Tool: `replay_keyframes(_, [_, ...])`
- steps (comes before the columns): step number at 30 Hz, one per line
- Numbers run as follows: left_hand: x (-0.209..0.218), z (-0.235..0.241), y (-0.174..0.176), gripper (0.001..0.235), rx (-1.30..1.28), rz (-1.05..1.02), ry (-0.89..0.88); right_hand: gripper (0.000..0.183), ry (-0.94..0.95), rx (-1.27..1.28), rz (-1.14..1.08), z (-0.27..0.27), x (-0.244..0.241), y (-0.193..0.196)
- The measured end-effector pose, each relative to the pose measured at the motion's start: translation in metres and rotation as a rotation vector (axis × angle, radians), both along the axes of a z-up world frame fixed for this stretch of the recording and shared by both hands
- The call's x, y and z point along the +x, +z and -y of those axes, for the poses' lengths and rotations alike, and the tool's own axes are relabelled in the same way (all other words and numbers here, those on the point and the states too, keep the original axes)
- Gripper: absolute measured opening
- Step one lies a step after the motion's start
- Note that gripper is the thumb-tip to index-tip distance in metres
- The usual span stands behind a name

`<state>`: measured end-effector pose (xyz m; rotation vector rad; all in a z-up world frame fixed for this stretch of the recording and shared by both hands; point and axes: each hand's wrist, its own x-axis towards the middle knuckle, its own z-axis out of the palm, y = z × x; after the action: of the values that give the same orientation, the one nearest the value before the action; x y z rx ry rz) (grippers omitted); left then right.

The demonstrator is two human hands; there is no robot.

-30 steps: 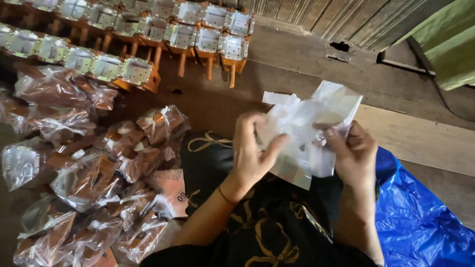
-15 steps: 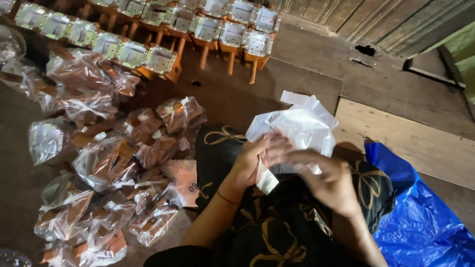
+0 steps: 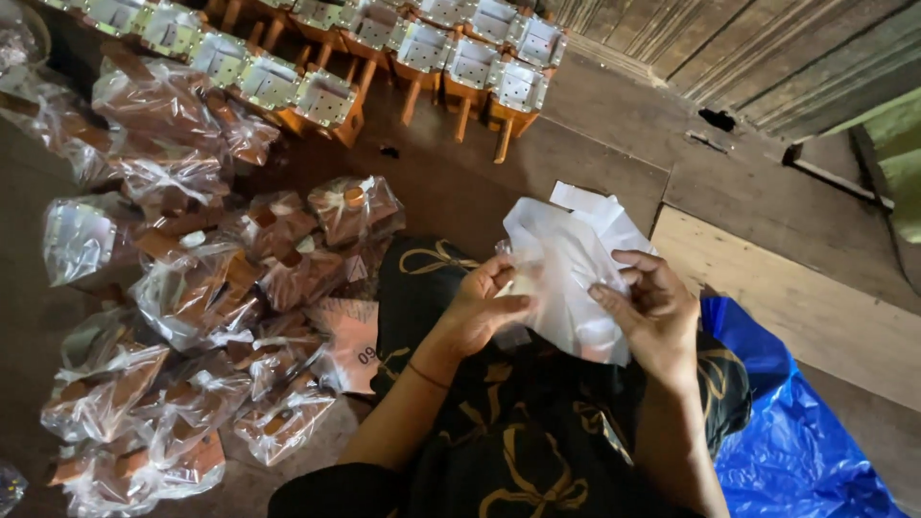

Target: Packaging small wooden components into individual plastic bags at a natural pace.

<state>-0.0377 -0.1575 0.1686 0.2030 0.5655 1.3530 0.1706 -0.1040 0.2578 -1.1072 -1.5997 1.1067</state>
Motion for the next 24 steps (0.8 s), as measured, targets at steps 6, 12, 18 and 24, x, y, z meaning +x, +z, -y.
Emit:
replay_keyframes(6, [0.009,-0.008,-0.021,0.025,-0.063,0.012,0.09,0.052,0.058,0.035,0.132,0.005,0.003,0.014])
replay_keyframes(12, [0.007,-0.021,-0.022,0.023,0.017,-0.113,0.05,0.048,0.043,0.017,0.426,-0.009,0.01,0.016])
replay_keyframes(18, [0.007,-0.028,-0.008,0.025,-0.029,-0.446,0.254,0.036,-0.097,0.589,0.618,-0.008,-0.023,0.024])
replay_keyframes(24, [-0.001,-0.026,-0.032,0.013,0.091,-0.826,0.021,0.016,-0.031,0.448,0.467,0.003,-0.052,0.02])
